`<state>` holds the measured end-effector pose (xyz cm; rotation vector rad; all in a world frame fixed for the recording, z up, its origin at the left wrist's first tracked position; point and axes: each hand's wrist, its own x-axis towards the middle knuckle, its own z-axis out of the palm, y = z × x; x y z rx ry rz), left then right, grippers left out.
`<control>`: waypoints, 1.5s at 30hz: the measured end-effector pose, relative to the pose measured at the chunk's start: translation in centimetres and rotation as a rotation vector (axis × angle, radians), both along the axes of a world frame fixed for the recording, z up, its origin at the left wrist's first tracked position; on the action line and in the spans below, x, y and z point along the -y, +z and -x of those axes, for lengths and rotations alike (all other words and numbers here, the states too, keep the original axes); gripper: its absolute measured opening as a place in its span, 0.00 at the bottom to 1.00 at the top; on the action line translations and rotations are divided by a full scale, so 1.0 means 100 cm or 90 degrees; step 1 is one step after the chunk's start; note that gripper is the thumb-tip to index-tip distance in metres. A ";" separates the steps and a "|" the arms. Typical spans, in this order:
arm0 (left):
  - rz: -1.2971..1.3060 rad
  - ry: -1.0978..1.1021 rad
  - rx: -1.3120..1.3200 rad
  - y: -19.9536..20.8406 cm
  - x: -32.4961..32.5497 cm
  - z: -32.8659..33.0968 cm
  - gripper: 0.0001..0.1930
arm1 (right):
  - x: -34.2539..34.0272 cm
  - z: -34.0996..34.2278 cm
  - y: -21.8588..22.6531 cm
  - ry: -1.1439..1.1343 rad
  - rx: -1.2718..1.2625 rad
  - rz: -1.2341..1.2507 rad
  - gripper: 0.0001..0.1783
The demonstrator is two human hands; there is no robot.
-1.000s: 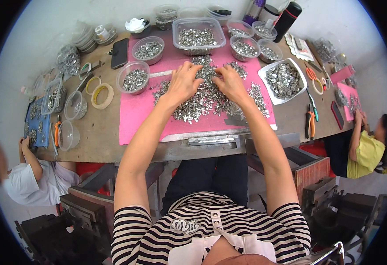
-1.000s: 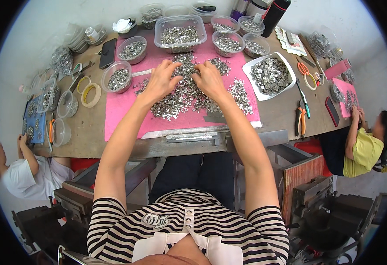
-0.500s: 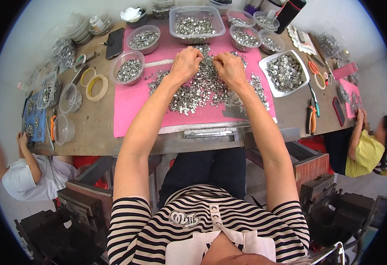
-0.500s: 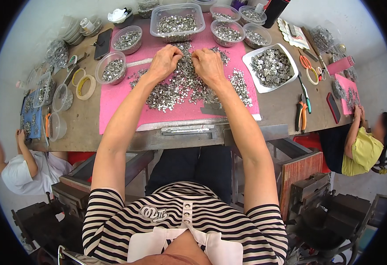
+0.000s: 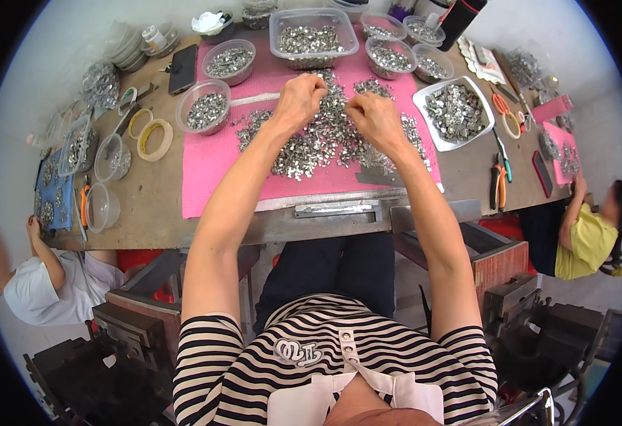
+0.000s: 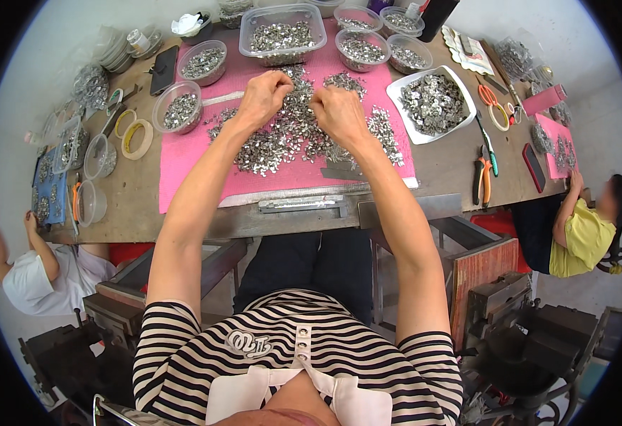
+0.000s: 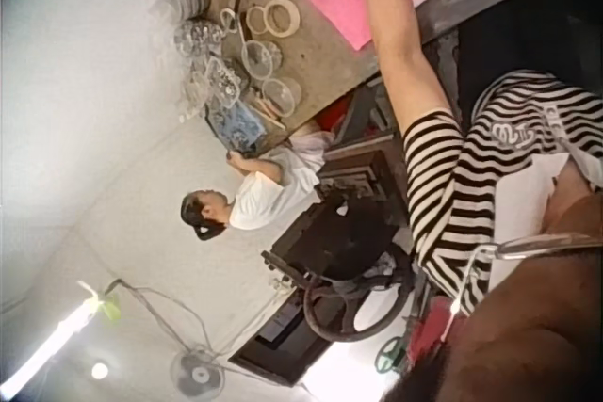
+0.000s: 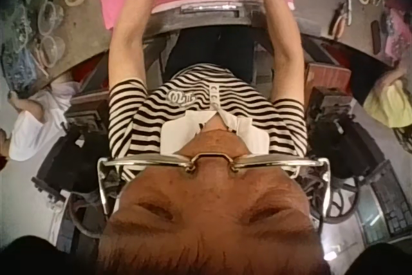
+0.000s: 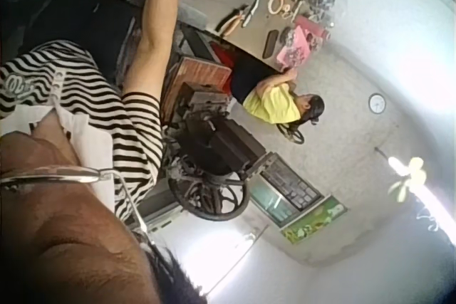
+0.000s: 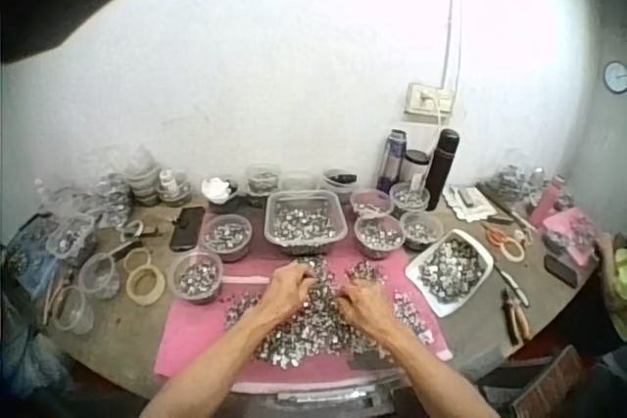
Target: The person sits at a workbench and repeatedly picks up small silver metal pieces, places them into a metal jig, and uses a manual press to shape them. The person then removes the shaped pieces and places them into a container. The process is repeated continuously with a steady rhythm.
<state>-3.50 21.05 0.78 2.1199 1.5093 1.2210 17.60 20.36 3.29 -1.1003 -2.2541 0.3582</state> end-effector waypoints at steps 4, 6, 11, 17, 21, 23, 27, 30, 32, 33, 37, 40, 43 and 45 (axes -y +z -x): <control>0.059 -0.123 0.031 0.022 0.083 -0.012 0.04 | 0.068 -0.027 0.033 0.039 -0.029 0.209 0.07; 0.063 -0.166 -0.024 0.016 0.119 -0.028 0.04 | 0.091 -0.035 0.021 0.065 -0.031 0.233 0.05; 0.004 -0.064 -0.105 -0.006 0.145 -0.039 0.05 | 0.109 -0.044 -0.009 0.046 -0.004 0.184 0.06; -0.004 0.001 -0.084 0.002 0.158 -0.028 0.06 | 0.114 -0.049 -0.003 0.049 -0.035 0.160 0.07; 0.014 0.009 -0.063 0.013 0.164 -0.025 0.05 | 0.114 -0.046 -0.003 0.049 -0.011 0.139 0.05; 0.020 -0.050 -0.079 0.012 0.165 -0.027 0.05 | 0.112 -0.043 -0.005 0.055 0.036 0.082 0.04; 0.034 -0.082 -0.125 0.009 0.162 -0.034 0.05 | 0.111 -0.043 -0.011 0.055 0.030 0.064 0.05; 0.010 -0.070 -0.164 0.002 0.159 -0.037 0.05 | 0.118 -0.047 -0.007 0.054 -0.032 0.111 0.05; 0.007 -0.063 -0.152 -0.002 0.157 -0.035 0.04 | 0.135 -0.053 0.003 0.066 -0.098 0.158 0.04; 0.005 -0.059 -0.146 -0.003 0.156 -0.034 0.04 | 0.140 -0.054 0.004 0.074 -0.112 0.159 0.04; -0.015 -0.076 -0.195 -0.004 0.153 -0.035 0.04 | 0.159 -0.057 -0.005 0.082 -0.140 0.138 0.03; -0.028 -0.069 -0.219 -0.001 0.153 -0.032 0.04 | 0.164 -0.054 -0.008 0.063 -0.166 0.131 0.04; -0.035 -0.039 -0.232 -0.002 0.157 -0.031 0.04 | 0.167 -0.048 -0.011 0.050 -0.167 0.093 0.04; -0.050 -0.029 -0.227 0.000 0.158 -0.032 0.04 | 0.168 -0.045 -0.013 0.046 -0.152 0.069 0.04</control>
